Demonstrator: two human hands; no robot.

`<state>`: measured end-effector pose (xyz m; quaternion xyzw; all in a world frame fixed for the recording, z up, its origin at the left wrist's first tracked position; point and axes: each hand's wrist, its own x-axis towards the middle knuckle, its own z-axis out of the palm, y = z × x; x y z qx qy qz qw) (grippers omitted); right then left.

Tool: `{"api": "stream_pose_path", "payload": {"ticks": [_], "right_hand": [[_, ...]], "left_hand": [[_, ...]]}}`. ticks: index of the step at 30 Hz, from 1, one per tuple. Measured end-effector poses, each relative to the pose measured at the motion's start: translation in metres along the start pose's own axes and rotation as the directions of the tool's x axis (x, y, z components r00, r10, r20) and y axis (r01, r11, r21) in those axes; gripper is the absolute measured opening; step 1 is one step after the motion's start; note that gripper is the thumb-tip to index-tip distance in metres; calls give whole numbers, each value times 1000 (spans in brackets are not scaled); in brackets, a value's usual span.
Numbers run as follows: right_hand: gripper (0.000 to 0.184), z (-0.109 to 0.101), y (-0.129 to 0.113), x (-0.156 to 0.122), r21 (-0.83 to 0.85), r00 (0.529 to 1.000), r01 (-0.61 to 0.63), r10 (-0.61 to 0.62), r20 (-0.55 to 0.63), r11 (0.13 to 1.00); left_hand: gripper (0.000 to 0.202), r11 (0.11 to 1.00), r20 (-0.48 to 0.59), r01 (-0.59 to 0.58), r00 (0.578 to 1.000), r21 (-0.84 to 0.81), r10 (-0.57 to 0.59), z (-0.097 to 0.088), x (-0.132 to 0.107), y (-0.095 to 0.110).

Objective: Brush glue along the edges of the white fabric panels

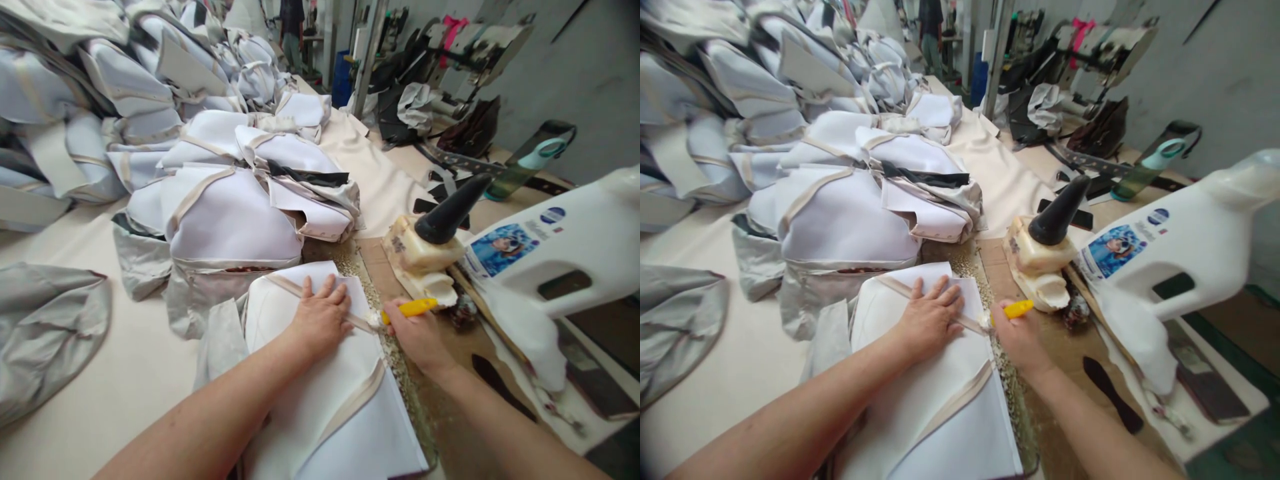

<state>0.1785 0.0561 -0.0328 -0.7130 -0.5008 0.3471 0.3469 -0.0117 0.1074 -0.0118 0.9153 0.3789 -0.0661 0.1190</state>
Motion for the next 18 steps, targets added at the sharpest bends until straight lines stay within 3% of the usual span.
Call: {"api": "stream_pose_path", "payload": {"ticks": [2,6,10,15,18], "right_hand": [[32,-2,1,0,17,1000,14,-13,-15,1000],[29,10,1,32,132,994,59,-45,-104,990],[29,17,1,55,153,997,46,-35,-72,987],[30,13,1,60,101,991,93,-83,-102,991],[29,11,3,49,79,993,112,-108,-46,991]], "left_hand": [[46,1000,-7,1,1000,0,-1,1,0,1],[46,1000,-6,9,1000,21,-9,2,1,2],[47,999,7,6,1000,35,-7,2,2,2],[46,999,7,-4,1000,33,4,3,4,2],[47,999,-8,-5,1000,39,6,5,4,2]]}}
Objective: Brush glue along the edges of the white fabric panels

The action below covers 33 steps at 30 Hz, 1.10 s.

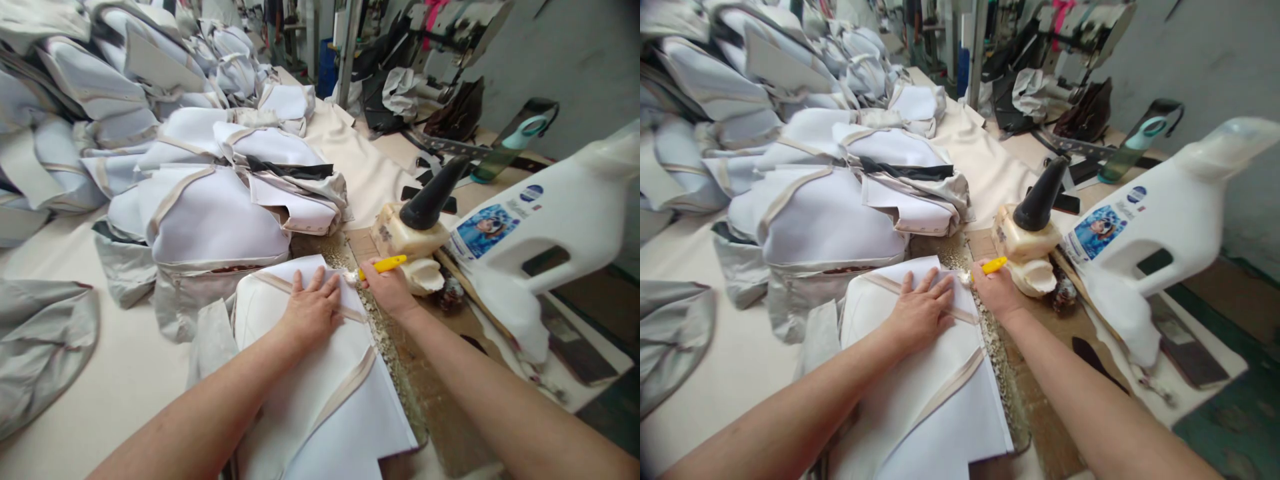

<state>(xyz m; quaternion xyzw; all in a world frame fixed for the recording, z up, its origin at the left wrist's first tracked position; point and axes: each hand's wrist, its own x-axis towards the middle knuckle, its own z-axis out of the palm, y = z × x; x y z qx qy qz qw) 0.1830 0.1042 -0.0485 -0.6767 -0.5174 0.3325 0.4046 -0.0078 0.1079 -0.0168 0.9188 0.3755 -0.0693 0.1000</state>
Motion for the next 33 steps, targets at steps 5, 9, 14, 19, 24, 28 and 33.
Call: {"api": "stream_pose_path", "payload": {"ticks": [5,9,14,19,24,28,33], "right_hand": [[31,-18,-11,-50,-103,994,-50,59,88,993],[29,-26,-17,-69,-57,992,-53,60,115,997],[28,-20,-8,-60,-84,996,74,-69,58,994],[27,-18,-5,-61,-86,988,116,-106,112,990],[25,-18,-3,-68,-134,988,136,-125,88,982],[28,-25,-5,-87,-90,986,28,-12,168,996],[28,-29,-14,-86,-81,991,-41,51,125,996]], "left_hand": [[46,1000,4,5,1000,-5,-5,2,0,-1],[46,1000,10,10,1000,-13,-9,2,1,-1],[48,1000,-4,8,1000,-4,-8,4,0,-1],[50,1000,-14,7,1000,5,-7,6,-1,-1],[51,1000,-2,10,1000,-7,-10,7,-1,-1],[49,1000,-3,11,1000,-23,-11,8,-1,-2],[50,999,5,13,1000,-39,-12,7,0,0]]}}
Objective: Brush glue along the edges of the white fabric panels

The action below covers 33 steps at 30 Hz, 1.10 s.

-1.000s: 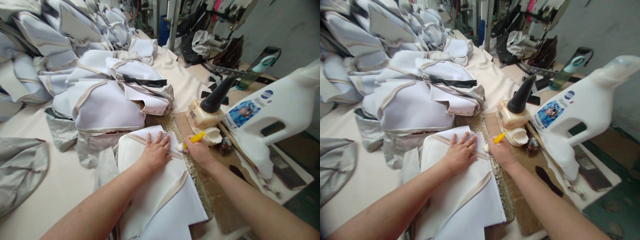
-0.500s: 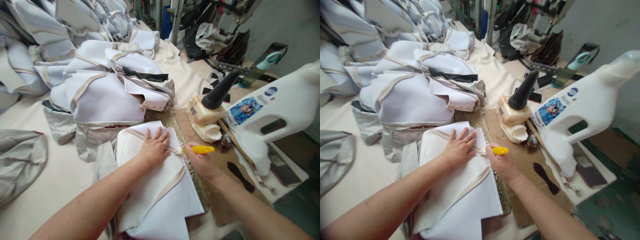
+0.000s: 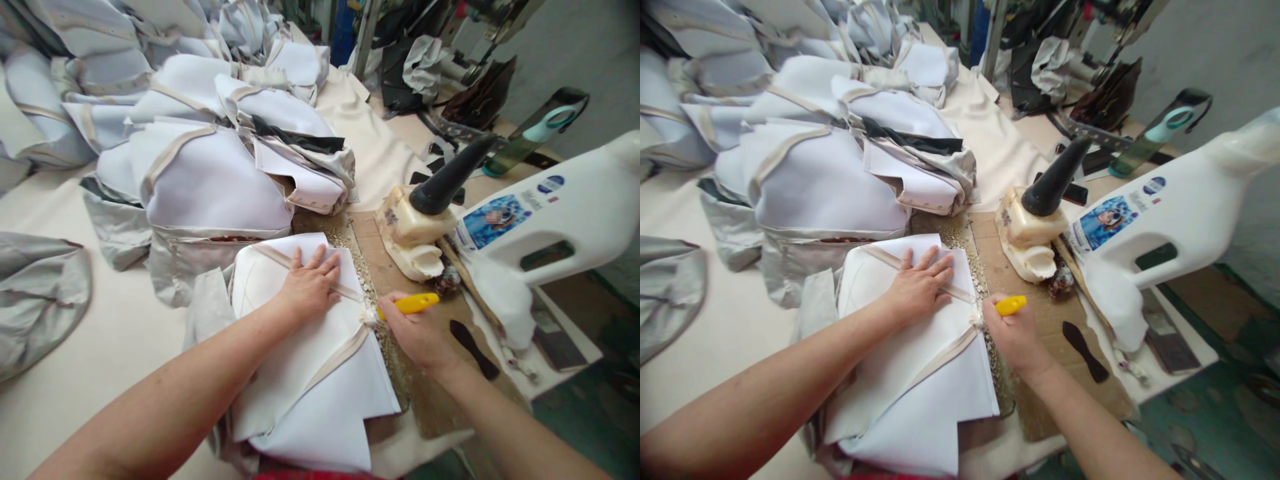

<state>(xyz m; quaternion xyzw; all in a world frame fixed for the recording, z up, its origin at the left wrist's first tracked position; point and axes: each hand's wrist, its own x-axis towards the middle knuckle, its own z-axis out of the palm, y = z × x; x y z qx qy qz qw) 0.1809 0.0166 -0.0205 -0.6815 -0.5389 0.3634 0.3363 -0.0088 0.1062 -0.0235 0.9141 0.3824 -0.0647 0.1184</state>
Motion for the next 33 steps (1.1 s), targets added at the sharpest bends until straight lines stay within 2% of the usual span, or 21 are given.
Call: {"api": "stream_pose_path", "payload": {"ticks": [3,9,14,18,20,23,25,27,29,33], "right_hand": [[27,3,-2,9,39,998,23,-20,-58,999],[28,-1,-3,-4,31,996,-52,50,78,998],[28,1,-6,0,71,999,-48,49,-13,996],[28,-1,-8,-7,36,993,-87,84,89,996],[27,-5,-9,-14,22,992,-96,94,85,995],[26,-5,-6,-16,20,998,-48,47,47,999],[27,-1,0,-11,23,1000,-22,22,4,999],[28,4,7,-8,17,998,-7,8,-68,1000],[29,6,12,-13,5,994,1,0,-109,1000],[30,2,10,-42,-17,1000,-1,1,1,1000]], "left_hand": [[50,1000,12,11,1000,7,-11,-3,0,1],[51,1000,18,8,1000,1,-8,-2,0,2],[53,1000,27,16,1000,10,-16,-1,0,2],[54,1000,30,14,999,11,-14,-1,1,0],[51,1000,26,20,999,9,-20,-4,0,3],[43,1000,9,19,1000,8,-19,-14,-11,19],[32,997,43,-73,996,-36,74,-20,-25,35],[27,977,114,-183,974,-111,195,-22,-41,49],[26,965,165,-211,958,-154,236,-20,-55,58],[25,975,151,-173,969,-141,194,-8,-66,59]]}}
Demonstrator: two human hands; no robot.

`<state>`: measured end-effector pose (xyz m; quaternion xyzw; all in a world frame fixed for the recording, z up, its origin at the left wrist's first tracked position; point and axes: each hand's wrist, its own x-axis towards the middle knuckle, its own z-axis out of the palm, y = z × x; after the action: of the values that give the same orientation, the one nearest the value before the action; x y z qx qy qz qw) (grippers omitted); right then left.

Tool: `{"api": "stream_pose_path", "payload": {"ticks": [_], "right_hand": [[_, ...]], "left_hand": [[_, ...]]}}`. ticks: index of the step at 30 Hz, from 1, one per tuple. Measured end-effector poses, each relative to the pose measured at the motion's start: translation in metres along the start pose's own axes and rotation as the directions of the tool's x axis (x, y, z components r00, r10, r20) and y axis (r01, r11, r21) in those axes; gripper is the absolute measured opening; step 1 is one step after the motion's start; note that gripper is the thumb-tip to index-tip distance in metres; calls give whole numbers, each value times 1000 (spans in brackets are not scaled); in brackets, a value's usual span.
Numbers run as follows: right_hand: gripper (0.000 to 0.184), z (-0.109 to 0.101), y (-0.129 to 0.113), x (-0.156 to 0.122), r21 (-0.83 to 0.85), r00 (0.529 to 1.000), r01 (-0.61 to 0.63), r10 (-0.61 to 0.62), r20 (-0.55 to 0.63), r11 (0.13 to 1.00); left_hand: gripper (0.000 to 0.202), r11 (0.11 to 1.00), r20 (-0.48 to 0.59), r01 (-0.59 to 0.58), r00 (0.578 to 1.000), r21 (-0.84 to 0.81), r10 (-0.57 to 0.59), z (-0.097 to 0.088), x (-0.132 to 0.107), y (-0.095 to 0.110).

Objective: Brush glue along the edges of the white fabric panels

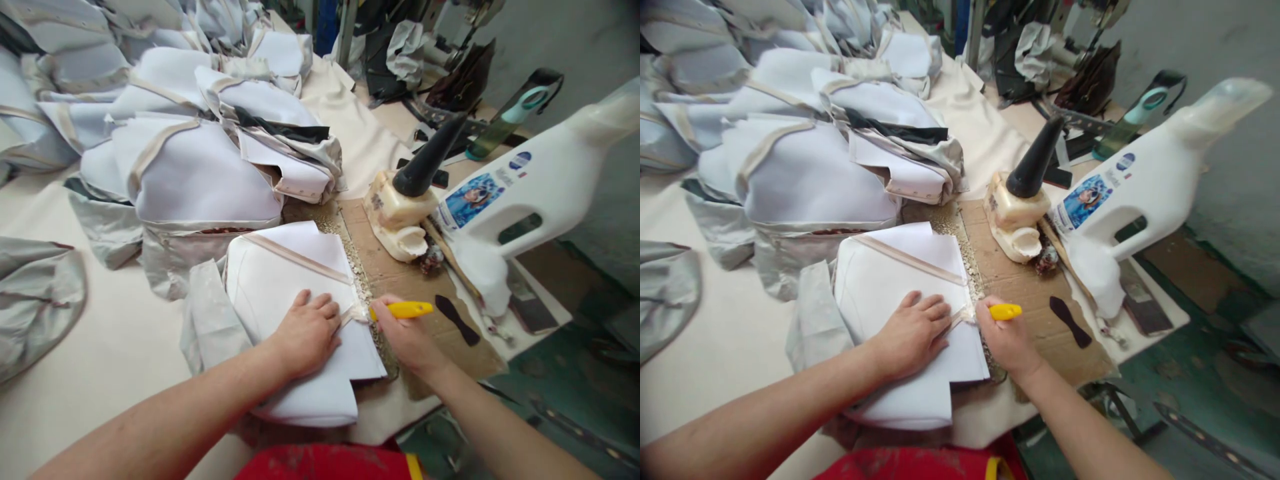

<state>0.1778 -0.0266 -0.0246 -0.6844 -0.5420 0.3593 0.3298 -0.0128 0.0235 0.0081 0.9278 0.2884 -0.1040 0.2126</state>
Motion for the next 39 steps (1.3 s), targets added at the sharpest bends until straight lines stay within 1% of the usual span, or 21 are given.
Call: {"api": "stream_pose_path", "payload": {"ticks": [2,3,4,7,9,11,13,15,17,19,21,23,25,26,29,32,35,37,39], "right_hand": [[31,-3,-1,-9,-4,999,16,-15,41,1000],[30,-3,-1,-9,-3,999,34,-34,38,999],[29,-3,0,-6,-5,998,55,-55,21,998],[26,-1,5,8,-35,992,98,-101,-79,995],[26,1,8,9,-62,989,105,-111,-99,993],[27,1,8,-4,-95,991,124,-128,-43,988],[28,0,6,-27,-117,990,137,-133,42,984],[29,-4,3,-49,-125,992,105,-94,89,987],[30,-8,2,-61,-110,996,51,-42,79,993],[30,-10,1,-56,-81,1000,21,-20,10,997],[28,-9,1,-40,-45,995,30,-34,-94,999],[28,-5,2,-25,-25,987,49,-53,-155,998],[29,-1,4,-21,-22,989,51,-54,-140,998],[30,0,5,-25,-27,992,44,-46,-113,999],[31,0,6,-56,-60,999,10,-12,-36,998],[31,-3,4,-87,-107,1000,24,-24,1,994],[30,-5,3,-101,-127,998,59,-60,-5,990],[29,-6,3,-104,-133,998,63,-66,-18,989],[30,-9,1,-107,-136,997,60,-65,-29,989]], "left_hand": [[25,1000,-10,-4,1000,2,4,3,1,-2],[24,1000,-14,-3,1000,3,4,4,1,-3],[24,1000,-19,-1,1000,6,1,5,2,-3],[25,1000,-36,7,999,13,-6,5,2,-2],[25,1000,-45,9,999,14,-9,5,1,-1],[25,1000,-51,7,999,12,-6,6,0,0],[24,1000,-51,2,999,12,-2,7,0,-1],[24,1000,-50,-1,999,10,1,9,0,-2],[24,1000,-51,2,999,9,-2,9,1,-2],[25,1000,-48,4,999,10,-4,10,1,-1],[26,1000,-43,1,999,15,0,10,1,1],[26,1000,-44,-2,999,26,3,11,1,2],[27,999,-51,3,999,34,-2,13,0,3],[27,999,-53,7,999,35,-5,15,0,2],[28,999,-52,11,999,31,-9,17,2,1],[28,999,-17,30,999,15,-29,11,3,5],[36,997,45,68,997,-44,-66,-2,-5,22],[47,995,110,35,994,-92,-25,-8,-18,36],[58,993,209,-19,977,-115,43,-8,-33,47]]}}
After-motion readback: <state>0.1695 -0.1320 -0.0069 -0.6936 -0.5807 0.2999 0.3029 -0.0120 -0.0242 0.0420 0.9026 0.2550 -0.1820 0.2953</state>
